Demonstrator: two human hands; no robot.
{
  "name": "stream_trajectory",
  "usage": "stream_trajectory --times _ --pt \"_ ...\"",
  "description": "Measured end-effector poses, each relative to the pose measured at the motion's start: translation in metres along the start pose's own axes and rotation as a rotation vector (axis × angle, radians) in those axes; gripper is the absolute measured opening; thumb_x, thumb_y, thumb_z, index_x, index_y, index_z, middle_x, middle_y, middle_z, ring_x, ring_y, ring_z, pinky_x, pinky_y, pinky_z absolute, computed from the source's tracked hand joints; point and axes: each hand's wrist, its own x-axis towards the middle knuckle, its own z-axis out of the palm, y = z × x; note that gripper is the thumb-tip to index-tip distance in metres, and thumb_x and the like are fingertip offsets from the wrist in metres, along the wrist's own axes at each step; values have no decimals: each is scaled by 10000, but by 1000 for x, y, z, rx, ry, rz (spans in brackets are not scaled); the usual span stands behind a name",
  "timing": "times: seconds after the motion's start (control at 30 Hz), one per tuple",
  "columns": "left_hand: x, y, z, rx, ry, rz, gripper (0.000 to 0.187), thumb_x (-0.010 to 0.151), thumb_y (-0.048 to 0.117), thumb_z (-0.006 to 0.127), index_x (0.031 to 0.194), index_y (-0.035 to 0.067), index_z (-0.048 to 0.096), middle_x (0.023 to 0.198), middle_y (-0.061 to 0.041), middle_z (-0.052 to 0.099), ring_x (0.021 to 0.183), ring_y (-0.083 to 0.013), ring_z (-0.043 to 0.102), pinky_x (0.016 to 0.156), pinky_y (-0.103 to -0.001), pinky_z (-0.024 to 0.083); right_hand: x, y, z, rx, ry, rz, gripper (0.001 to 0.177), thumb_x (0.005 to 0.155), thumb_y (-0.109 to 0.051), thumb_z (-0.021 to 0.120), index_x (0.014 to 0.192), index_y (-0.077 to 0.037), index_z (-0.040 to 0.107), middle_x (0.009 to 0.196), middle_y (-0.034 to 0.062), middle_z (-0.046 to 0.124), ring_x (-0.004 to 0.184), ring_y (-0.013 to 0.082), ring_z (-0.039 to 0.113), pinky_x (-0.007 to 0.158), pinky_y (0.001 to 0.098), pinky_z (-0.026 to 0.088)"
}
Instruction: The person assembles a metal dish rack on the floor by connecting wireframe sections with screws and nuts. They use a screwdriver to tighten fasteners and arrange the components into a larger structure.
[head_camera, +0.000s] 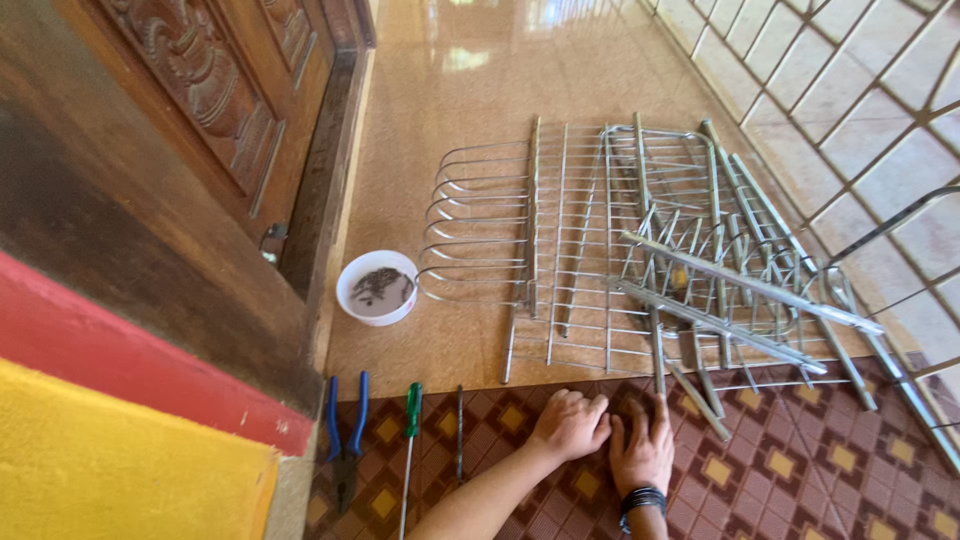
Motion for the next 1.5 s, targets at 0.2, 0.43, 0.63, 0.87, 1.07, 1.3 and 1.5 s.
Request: stream_trajectory --times 0.2,0.43,0.63,0.87,1.07,1.3,1.5 --pt "6 6 -12 -28 -84 -45 199 957 237 577 877 55 586 604 -123 620 615 -286 599 673 -452 485 -4 -14 -22 112 61 -10 535 903 -423 598 1368 -159 569 1635 105 311 1372 335 457 1107 463 403" --pt "8 8 -13 -2 -89 -60 217 955 245 572 841 60 574 598 -120 604 614 -293 600 668 -457 488 -2 -15 -24 117 43 -5 536 911 -430 596 1366 -147 575 1630 113 312 1380 335 443 1119 465 391" --pt "9 10 -14 17 -40 -39 207 933 247 588 837 64 576 610 -120 608 633 -298 612 673 -461 493 -3 -16 -29 152 58 -31 529 930 -416 589 1372 -125 573 1625 127 316 1398 345 430 1131 469 381" --pt "8 6 -7 28 -48 -39 212 954 254 579 848 70 583 587 -100 597 590 -265 595 638 -433 496 -2 -17 -32 132 9 -16 539 959 -442 537 1398 -130 551 1646 123 277 1424 332 394 1153 466 349" --pt "7 0 3 36 -100 -44 223 981 269 550 889 72 600 575 -73 591 556 -225 564 616 -403 496 -2 -16 -30 91 -25 -15 542 973 -459 510 1409 -139 533 1655 131 242 1438 328 375 1164 465 332" --pt "5 2 1 33 -22 -22 215 950 273 570 906 66 613 591 -92 625 584 -245 590 640 -423 505 -4 -16 -31 103 -4 -22 534 974 -449 519 1403 -132 543 1653 136 258 1438 330 380 1168 462 335" --pt "8 2 -3 8 -39 -32 200 959 257 580 891 70 600 617 -102 636 617 -265 615 662 -435 513 -3 -18 -33 123 3 -19 525 963 -426 553 1394 -126 556 1656 135 273 1419 334 405 1159 464 353"
